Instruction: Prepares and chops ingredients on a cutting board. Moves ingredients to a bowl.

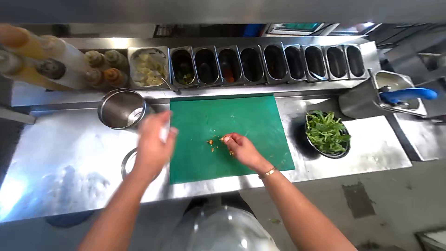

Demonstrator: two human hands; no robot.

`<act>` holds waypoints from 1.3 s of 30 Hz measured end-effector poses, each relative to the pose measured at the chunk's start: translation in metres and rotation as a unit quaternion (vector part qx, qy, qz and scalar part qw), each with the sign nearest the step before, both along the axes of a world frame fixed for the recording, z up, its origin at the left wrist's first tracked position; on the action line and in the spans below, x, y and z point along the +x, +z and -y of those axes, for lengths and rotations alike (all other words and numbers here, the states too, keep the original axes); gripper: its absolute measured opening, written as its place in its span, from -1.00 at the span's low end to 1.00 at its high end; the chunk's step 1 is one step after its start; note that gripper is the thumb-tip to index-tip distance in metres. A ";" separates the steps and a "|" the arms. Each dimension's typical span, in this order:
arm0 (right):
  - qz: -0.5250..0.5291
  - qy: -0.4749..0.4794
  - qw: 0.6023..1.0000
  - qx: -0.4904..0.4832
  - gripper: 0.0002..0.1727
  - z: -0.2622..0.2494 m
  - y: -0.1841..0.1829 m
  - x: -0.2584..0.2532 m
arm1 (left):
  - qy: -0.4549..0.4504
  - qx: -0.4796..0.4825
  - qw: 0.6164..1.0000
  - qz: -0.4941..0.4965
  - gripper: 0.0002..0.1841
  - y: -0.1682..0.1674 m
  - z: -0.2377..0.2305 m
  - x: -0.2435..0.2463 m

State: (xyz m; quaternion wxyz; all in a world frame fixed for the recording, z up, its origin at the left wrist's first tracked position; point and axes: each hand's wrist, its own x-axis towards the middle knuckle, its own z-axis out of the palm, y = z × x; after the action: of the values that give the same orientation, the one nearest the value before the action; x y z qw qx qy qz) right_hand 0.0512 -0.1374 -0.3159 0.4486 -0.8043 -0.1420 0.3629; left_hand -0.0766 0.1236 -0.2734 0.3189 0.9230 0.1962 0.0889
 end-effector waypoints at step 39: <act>0.173 -0.076 0.982 -0.018 -0.67 0.009 -0.030 0.044 | -0.058 -0.037 0.996 -0.058 -0.58 -0.112 0.125 0.050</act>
State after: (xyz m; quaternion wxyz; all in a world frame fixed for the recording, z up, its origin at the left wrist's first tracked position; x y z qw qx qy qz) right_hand 0.0947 -0.1460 -0.3464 0.4294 -0.8712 -0.1496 0.1851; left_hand -0.0270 -0.0016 -0.3852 0.3459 0.9238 0.1638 0.0090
